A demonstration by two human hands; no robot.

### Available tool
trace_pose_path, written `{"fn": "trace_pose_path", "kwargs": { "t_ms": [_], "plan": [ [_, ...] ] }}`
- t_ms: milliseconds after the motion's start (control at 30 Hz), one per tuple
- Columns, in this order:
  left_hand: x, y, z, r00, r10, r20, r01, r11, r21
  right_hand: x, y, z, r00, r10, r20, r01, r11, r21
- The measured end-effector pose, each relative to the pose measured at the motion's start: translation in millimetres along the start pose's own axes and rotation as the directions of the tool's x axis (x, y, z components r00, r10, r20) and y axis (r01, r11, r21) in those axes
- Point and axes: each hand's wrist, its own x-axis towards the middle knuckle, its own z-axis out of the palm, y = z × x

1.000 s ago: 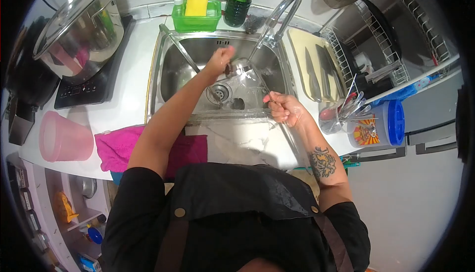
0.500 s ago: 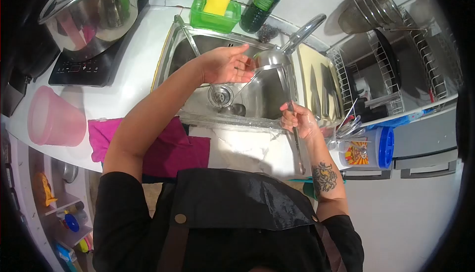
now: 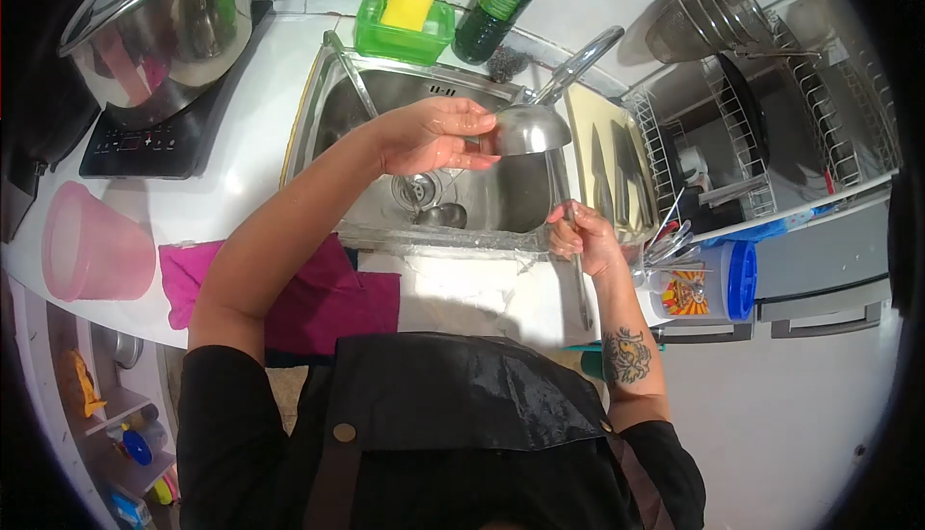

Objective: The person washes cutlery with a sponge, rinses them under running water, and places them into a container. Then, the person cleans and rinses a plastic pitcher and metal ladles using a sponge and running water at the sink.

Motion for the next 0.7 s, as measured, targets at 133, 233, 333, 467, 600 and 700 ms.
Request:
{"fn": "trace_pose_path", "kwargs": {
  "t_ms": [133, 233, 333, 467, 600, 700],
  "plan": [
    [5, -8, 33, 0.987, 0.098, -0.128, -0.062, 0.964, 0.26, -7, 2, 2, 0.983, -0.083, -0.165, 0.057, 0.986, -0.158],
    [26, -8, 18, 0.993, 0.097, -0.061, -0.084, 0.979, 0.184, -11, 2, 5, 0.963, -0.11, -0.247, 0.079, 0.988, -0.131],
    [51, -16, 0, 0.996, 0.089, 0.027, -0.088, 0.996, -0.009, -12, 2, -3, 0.952, -0.11, -0.287, 0.09, 0.993, -0.081],
    [77, -36, -17, 0.988, 0.152, 0.028, -0.143, 0.969, -0.203, -15, -1, -17, 0.927, -0.124, -0.353, 0.105, 0.992, -0.071],
    [93, -53, -31, 0.981, 0.175, 0.09, -0.139, 0.94, -0.312, -12, 0, -38, 0.918, -0.075, -0.39, 0.034, 0.993, -0.111],
    [105, -59, -43, 0.992, 0.127, 0.019, -0.112, 0.928, -0.356, -6, 2, -43, 0.896, -0.053, -0.44, -0.012, 0.99, -0.144]
  ]
}}
